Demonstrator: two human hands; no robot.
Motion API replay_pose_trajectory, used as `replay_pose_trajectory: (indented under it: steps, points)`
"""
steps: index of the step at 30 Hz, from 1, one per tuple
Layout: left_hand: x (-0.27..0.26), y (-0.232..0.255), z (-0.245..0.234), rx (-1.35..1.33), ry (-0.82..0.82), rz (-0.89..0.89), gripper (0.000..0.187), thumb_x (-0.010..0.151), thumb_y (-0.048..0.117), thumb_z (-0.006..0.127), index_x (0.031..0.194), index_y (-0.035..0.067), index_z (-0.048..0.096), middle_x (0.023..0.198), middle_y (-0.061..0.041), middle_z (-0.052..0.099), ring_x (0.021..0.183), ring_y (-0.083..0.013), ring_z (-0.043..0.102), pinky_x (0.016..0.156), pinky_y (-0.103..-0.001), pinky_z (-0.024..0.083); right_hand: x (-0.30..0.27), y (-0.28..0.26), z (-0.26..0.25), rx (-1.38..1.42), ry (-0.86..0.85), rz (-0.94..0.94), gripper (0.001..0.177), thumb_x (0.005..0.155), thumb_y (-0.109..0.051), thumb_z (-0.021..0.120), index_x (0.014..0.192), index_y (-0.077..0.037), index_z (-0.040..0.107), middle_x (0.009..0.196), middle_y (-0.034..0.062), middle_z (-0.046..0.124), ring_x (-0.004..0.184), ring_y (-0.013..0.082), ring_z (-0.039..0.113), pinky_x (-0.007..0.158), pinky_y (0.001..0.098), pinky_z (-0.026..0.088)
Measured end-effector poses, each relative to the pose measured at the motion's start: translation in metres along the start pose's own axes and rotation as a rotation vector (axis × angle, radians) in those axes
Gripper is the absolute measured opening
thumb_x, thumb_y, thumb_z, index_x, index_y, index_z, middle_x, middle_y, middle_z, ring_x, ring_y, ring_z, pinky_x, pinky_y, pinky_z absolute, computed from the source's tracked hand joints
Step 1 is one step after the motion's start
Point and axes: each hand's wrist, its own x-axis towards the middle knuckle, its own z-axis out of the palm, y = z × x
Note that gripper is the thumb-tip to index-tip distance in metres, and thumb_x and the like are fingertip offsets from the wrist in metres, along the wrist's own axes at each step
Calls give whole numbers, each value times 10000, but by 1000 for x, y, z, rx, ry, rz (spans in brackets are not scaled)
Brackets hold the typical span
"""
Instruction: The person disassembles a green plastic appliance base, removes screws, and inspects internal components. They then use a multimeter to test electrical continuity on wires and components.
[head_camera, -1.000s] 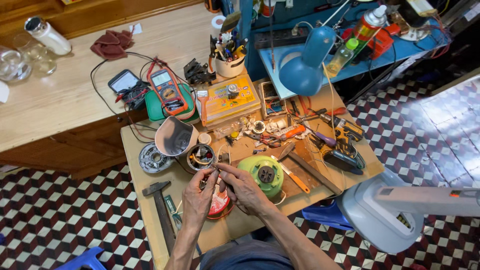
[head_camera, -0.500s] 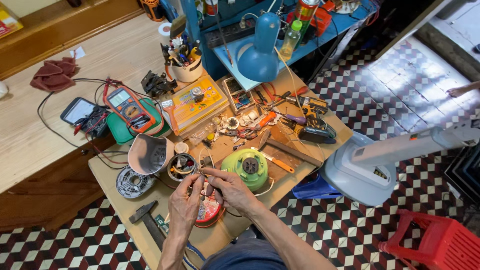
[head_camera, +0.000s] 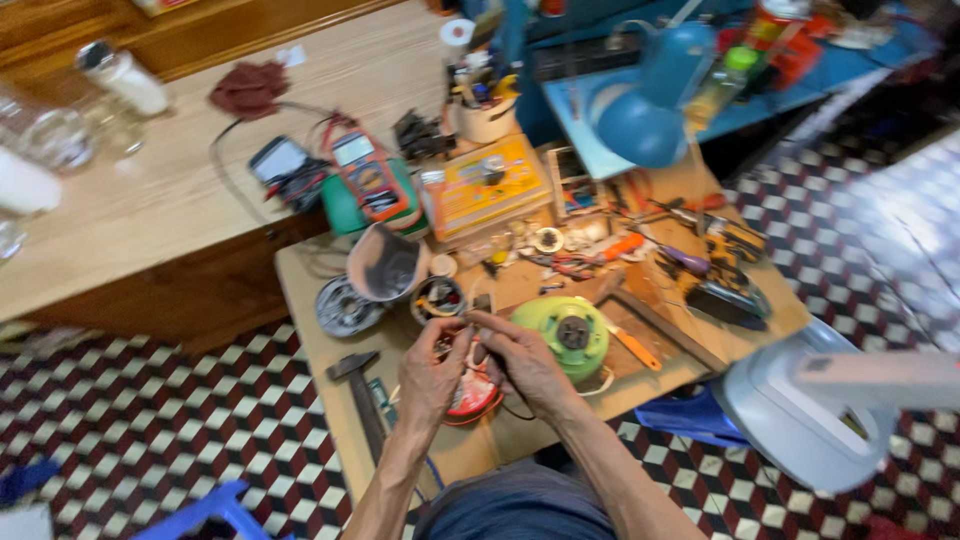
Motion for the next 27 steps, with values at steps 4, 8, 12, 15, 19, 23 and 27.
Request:
replay_pose_trajectory:
  steps: [4,8,12,15,19,23,27]
  points:
    - [-9,-6,-18,98,73,-10,295,914,277,730,1122,68,715,798,-73,733,709,-120,682,631,-305,542,6,-4,12,6,-39,92,464,999,-174,568,1444,-45,589,791,5,635,533,53,534,393,198,368]
    - [-17,-12,-32,-92,138,37,265,974,263,684,1098,33,732,896,-62,775,825,-108,709,727,-281,565,11,-12,33,-54,-130,140,465,995,-180,570,1442,-54,590,788,15,636,537,60,513,398,199,372]
    - [-25,-20,-44,-201,163,-78,285,985,282,658,1104,32,726,895,-59,773,803,-90,699,719,-270,570,17,-15,49,-104,-216,175,472,989,-175,574,1447,-60,592,787,20,643,549,62,517,405,200,379]
    - [-30,-24,-54,-263,202,-77,290,997,281,639,1117,27,714,897,-49,762,801,-74,684,712,-261,570,24,-16,60,-193,-257,208,479,990,-186,566,1452,-63,587,805,28,661,561,58,525,422,195,387]
    - [-37,-28,-58,-383,266,-64,286,1001,280,636,1112,23,696,884,-39,741,787,-63,672,693,-245,563,33,-15,71,-208,-333,210,473,993,-182,565,1445,-41,580,808,32,652,559,66,522,414,208,380]
    - [-43,-36,-63,-570,379,-92,260,969,255,663,1102,31,678,916,6,695,796,-68,675,673,-236,557,37,-13,86,-218,-431,222,470,995,-170,571,1443,-24,585,808,23,637,552,68,507,414,212,370]
    - [-53,-44,-75,-508,450,8,256,1018,263,661,1094,22,704,881,17,684,792,-36,620,685,-197,516,41,-17,106,-344,-487,261,471,986,-180,574,1440,-57,600,798,24,628,554,68,519,425,215,373]
